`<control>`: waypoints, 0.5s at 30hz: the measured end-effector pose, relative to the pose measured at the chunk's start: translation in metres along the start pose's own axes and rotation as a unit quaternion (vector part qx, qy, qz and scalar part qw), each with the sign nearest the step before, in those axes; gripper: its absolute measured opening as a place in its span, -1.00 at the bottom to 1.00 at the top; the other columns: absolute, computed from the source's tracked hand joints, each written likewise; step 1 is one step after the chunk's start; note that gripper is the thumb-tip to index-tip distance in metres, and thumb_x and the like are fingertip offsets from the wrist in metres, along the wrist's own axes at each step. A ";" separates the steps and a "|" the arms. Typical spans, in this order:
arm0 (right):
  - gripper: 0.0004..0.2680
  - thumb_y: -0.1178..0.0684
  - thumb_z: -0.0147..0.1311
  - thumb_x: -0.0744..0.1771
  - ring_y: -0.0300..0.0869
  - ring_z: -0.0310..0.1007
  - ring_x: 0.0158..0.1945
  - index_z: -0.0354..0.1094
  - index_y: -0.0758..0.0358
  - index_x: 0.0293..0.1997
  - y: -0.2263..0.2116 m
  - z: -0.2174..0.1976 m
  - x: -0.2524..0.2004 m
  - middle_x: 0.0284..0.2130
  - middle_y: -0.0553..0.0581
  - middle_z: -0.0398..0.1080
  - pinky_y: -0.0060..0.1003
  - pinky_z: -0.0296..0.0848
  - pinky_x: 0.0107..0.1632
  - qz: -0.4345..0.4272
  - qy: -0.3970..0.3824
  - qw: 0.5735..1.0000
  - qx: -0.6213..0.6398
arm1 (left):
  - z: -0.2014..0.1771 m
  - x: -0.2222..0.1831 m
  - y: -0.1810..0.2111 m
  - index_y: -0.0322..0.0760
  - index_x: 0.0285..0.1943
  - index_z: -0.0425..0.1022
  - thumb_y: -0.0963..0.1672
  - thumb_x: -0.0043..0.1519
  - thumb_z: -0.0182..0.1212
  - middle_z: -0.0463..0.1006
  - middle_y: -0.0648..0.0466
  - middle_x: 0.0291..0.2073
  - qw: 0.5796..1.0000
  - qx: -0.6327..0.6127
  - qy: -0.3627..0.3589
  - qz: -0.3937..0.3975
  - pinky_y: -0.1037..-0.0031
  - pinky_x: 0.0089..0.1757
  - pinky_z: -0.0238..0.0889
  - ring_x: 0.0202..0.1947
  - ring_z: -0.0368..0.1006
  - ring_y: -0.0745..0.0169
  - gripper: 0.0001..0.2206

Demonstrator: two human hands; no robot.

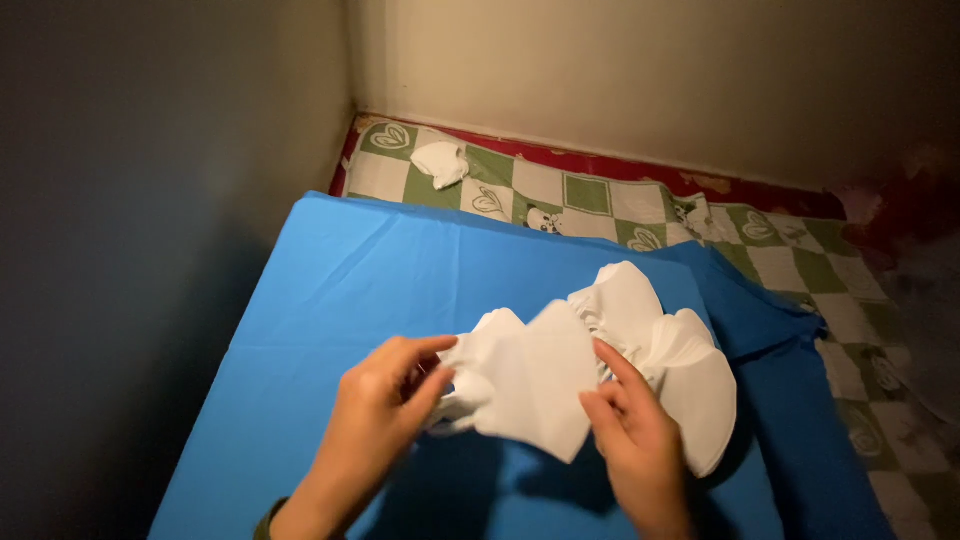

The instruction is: Stacking white fabric masks into a neat pile on a blue surface and placing one mask into a clear plastic bag.

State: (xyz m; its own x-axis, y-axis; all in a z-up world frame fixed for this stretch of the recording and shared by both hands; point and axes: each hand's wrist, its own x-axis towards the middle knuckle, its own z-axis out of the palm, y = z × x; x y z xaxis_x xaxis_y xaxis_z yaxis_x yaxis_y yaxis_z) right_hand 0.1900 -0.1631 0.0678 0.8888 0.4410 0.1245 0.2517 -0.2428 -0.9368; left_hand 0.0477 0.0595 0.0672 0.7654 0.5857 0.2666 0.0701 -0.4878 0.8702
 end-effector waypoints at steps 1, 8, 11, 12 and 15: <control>-0.59 0.16 0.10 0.32 -0.33 0.11 -0.53 0.34 0.19 0.38 0.002 0.005 0.006 -0.53 -0.05 0.29 -0.48 0.13 -0.39 -0.001 -0.001 1.000 0.000 | 0.000 0.003 -0.003 -0.07 0.06 0.67 -0.13 0.18 0.33 0.62 0.21 -0.39 1.000 0.001 0.001 0.000 0.53 -0.31 0.31 -0.47 0.44 0.39 -0.74; -0.61 0.14 0.09 0.34 -0.34 0.23 -0.47 0.34 0.08 0.37 0.023 0.034 0.024 -0.55 -0.10 0.29 -0.43 0.35 -0.27 -0.056 -0.031 0.991 -0.120 | 0.012 0.015 -0.044 -0.08 0.05 0.67 -0.15 0.20 0.29 0.56 0.21 -0.35 0.999 0.037 0.004 -0.029 0.51 -0.24 0.35 -0.44 0.43 0.37 -0.75; -0.61 0.14 0.10 0.34 -0.33 0.26 -0.49 0.32 0.06 0.37 0.035 0.039 0.026 -0.56 -0.09 0.31 -0.39 0.38 -0.32 -0.077 -0.042 0.983 -0.159 | 0.014 0.016 -0.053 -0.09 0.07 0.65 -0.14 0.21 0.27 0.55 0.18 -0.31 0.998 0.048 -0.013 -0.040 0.49 -0.21 0.38 -0.39 0.48 0.34 -0.75; -0.60 0.14 0.10 0.34 -0.31 0.29 -0.49 0.31 0.04 0.38 0.038 0.040 0.027 -0.55 -0.08 0.34 -0.36 0.39 -0.33 -0.075 -0.047 0.979 -0.181 | 0.015 0.016 -0.054 -0.08 0.08 0.65 -0.14 0.21 0.26 0.54 0.17 -0.29 0.997 0.055 -0.027 -0.048 0.48 -0.20 0.38 -0.36 0.51 0.32 -0.74; -0.57 0.09 0.07 0.35 -0.27 0.33 -0.48 0.23 -0.05 0.43 0.039 0.041 0.030 -0.55 -0.07 0.35 -0.32 0.39 -0.26 -0.040 -0.075 0.970 -0.228 | 0.016 0.018 -0.057 -0.05 0.12 0.63 -0.13 0.20 0.25 0.52 0.15 -0.21 0.994 0.062 -0.046 -0.081 0.48 -0.16 0.41 -0.27 0.56 0.30 -0.71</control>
State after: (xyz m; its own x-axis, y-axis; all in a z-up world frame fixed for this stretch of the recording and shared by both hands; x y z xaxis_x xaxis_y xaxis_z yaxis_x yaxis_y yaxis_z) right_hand 0.2113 -0.1238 0.0212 0.8025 0.5866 0.1095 0.4909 -0.5447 -0.6799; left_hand 0.0675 0.0875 0.0155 0.7930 0.6035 0.0830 0.2712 -0.4717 0.8390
